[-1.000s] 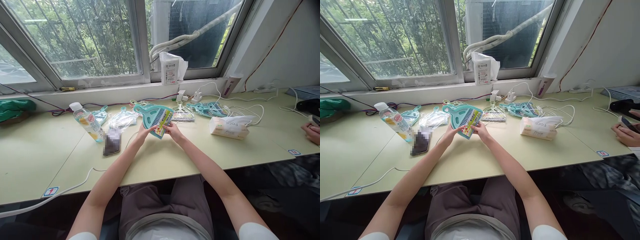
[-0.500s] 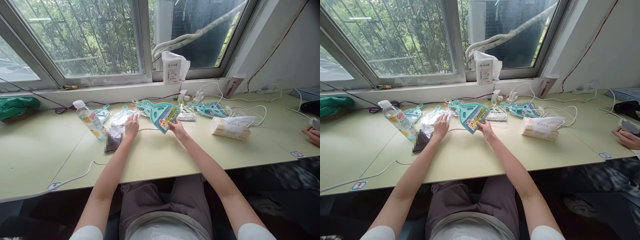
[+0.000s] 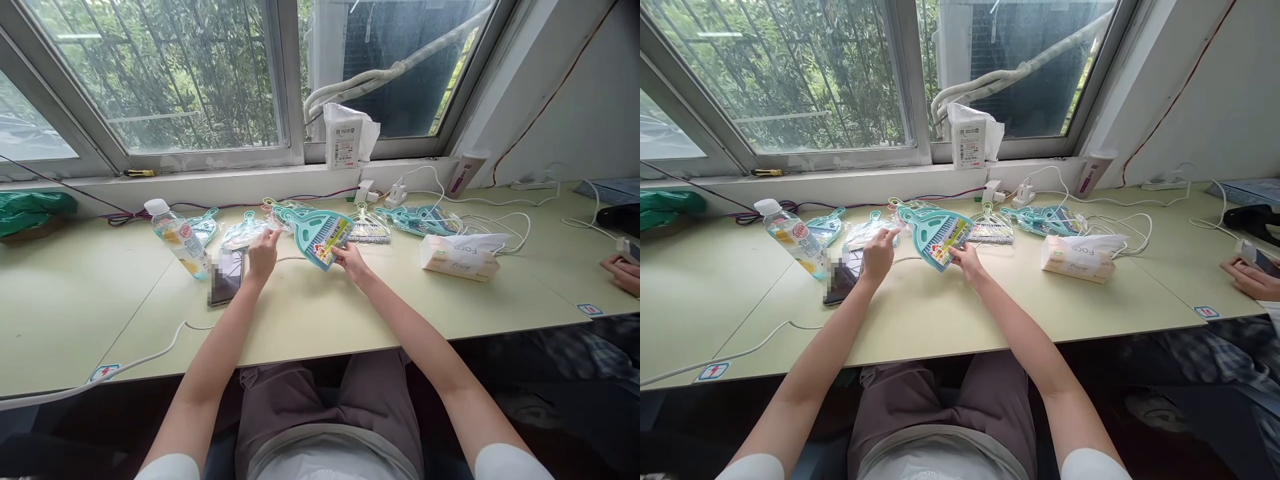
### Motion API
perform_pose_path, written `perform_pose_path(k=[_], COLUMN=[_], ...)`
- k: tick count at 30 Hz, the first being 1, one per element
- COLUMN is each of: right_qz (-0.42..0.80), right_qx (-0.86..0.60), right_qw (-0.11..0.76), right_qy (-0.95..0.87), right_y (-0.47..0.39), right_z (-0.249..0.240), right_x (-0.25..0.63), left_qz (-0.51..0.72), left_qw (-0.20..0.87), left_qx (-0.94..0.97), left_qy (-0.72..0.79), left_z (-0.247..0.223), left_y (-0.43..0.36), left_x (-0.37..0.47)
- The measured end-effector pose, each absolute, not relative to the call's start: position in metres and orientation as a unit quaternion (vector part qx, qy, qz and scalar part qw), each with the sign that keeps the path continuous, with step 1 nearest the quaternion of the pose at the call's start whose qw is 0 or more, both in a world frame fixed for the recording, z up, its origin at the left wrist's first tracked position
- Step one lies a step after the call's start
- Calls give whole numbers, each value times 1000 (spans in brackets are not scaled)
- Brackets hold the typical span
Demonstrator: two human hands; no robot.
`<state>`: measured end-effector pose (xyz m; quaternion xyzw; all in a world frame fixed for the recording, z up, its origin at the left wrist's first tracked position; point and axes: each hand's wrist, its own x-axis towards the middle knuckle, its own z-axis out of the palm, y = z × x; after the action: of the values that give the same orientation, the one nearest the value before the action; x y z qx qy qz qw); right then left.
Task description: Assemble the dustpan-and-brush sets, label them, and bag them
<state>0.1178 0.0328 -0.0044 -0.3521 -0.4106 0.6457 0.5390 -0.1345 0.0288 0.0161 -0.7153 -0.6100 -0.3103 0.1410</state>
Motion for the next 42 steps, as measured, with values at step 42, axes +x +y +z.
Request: perform_pose_path(k=[42], right_qz=[663], right_qx=[-394], right_qw=[433], right_qy=[-467], right_y=[38], right_z=[1], right_x=[141], left_qz=[-318], left_qw=[10], left_qx=[-642], left_qy=[-698], left_z=[0], left_y=[39], left_x=[-142])
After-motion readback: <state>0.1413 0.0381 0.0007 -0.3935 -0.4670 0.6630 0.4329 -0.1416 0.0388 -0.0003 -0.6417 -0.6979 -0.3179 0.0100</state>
